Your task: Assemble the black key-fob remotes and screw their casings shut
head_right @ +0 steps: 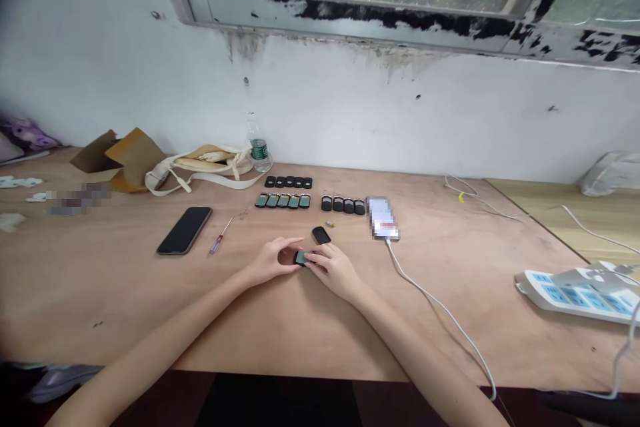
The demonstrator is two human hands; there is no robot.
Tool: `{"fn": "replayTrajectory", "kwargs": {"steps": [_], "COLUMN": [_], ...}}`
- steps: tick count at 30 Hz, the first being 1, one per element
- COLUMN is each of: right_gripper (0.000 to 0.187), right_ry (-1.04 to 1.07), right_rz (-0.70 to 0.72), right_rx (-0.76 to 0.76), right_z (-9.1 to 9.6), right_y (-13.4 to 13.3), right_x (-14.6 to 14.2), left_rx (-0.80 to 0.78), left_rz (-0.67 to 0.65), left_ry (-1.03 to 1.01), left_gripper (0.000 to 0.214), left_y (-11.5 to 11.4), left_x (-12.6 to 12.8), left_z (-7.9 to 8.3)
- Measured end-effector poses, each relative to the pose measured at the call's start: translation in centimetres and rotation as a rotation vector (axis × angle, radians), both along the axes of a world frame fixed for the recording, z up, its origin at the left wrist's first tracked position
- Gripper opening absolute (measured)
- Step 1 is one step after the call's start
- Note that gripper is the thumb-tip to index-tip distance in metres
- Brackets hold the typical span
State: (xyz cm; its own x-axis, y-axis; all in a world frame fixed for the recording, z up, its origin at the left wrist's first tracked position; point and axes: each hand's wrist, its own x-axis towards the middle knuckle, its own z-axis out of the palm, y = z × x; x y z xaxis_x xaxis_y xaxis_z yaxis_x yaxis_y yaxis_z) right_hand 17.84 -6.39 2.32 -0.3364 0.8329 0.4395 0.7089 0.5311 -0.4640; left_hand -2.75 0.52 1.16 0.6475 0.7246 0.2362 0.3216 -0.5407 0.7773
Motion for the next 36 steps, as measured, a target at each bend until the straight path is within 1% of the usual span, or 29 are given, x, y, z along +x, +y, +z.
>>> {"fn": "replayTrajectory", "kwargs": {"steps": [8, 14, 16, 21, 28, 33, 36], "right_gripper": [0.027, 0.027, 0.027, 0.028, 0.029, 0.027, 0.027], "right_ry": [-0.032, -0.058, -0.066, -0.015, 0.019, 0.055, 0.073], "right_rz": [0.034, 0.038, 0.042, 0.044, 0.016, -0.018, -0.015], "right_rx": [0.004, 0.006, 0.005, -0.016, -0.076, -0.102, -0.107], "right_z": [-0.4, -0.3, -0.3, -0.3, -0.3, -0.4, -0.5], "right_y": [0.1, 0.1, 0.1, 0.2, 0.1, -0.1, -0.1], "right_x": [-0.1, 0.0, 0.0, 0.0, 0.0, -0.1, -0.1], "left_rx": [0.043, 0.056, 0.081, 0.154, 0.262, 0.291, 0.328], "left_rz": [-0.013, -0.020, -0.022, -0.054, -0.101, -0.114, -0.132], "left_ry": [-0.026, -0.028, -0.023, -0.021, -0.028, 0.007, 0.024], "left_gripper": [0.056, 0.053, 0.048, 0.023, 0.015, 0.015, 0.015], "left_y": [0.2, 0.2, 0.2, 0.4, 0.8, 0.7, 0.6], "left_x": [-0.1, 0.0, 0.0, -0.1, -0.3, -0.3, -0.3], "left_z": [-0.6, -0.7, -0.6, -0.6, -1.3, -0.9, -0.5]}}
